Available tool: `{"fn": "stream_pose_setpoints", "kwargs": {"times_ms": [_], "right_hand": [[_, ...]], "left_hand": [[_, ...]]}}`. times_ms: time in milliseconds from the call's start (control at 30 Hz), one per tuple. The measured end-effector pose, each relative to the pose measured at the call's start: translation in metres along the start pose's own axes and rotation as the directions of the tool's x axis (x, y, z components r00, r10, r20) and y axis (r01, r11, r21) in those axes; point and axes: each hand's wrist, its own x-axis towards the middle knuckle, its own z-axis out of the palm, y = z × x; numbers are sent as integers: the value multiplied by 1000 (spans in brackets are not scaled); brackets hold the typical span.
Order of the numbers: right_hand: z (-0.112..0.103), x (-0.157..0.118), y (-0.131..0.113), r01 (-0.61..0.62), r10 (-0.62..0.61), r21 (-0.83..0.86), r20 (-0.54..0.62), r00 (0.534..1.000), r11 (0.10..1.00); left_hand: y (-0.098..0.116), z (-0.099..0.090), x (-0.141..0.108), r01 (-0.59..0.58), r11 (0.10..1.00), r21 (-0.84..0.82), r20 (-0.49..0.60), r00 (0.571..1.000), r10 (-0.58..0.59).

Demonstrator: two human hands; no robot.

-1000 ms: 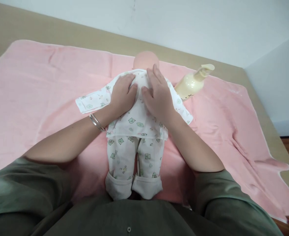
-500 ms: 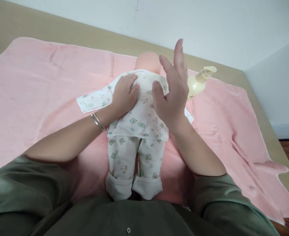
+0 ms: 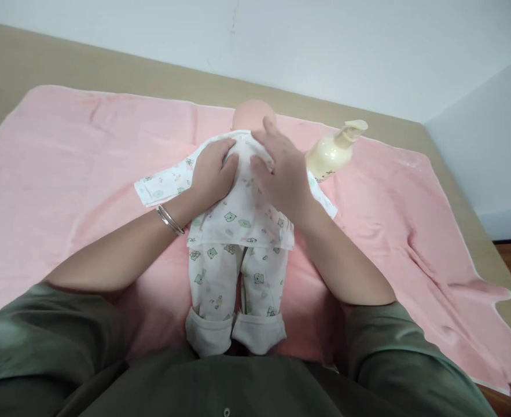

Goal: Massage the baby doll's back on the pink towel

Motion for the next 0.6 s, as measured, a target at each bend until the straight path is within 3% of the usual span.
{"fn": "stream_pose_setpoints", "kwargs": {"times_ms": [100, 267, 367, 467, 533, 600], "right_hand": [[-35, -2, 0, 52, -30, 106, -196, 980, 993], [-90, -3, -2, 106, 43, 308, -441, 896, 946], [-111, 1, -3, 24, 173, 389, -462, 870, 921], [-117, 8, 6, -85, 262, 386, -433, 863, 919], [-114, 15, 21, -134, 271, 315, -445, 853, 940], [-108, 21, 39, -129, 205, 204, -416, 886, 971]], "left_hand": [[1, -4, 1, -15, 1000, -1, -11, 1000, 14], [4, -4, -1, -34, 999, 2, -40, 999, 34], [13, -9, -1, -1, 999, -35, -22, 1000, 0], [36, -15, 1, 38, 984, -173, -9, 999, -40], [55, -15, 4, 50, 955, -291, 19, 999, -46], [73, -11, 10, 66, 907, -415, 86, 996, -34]]}}
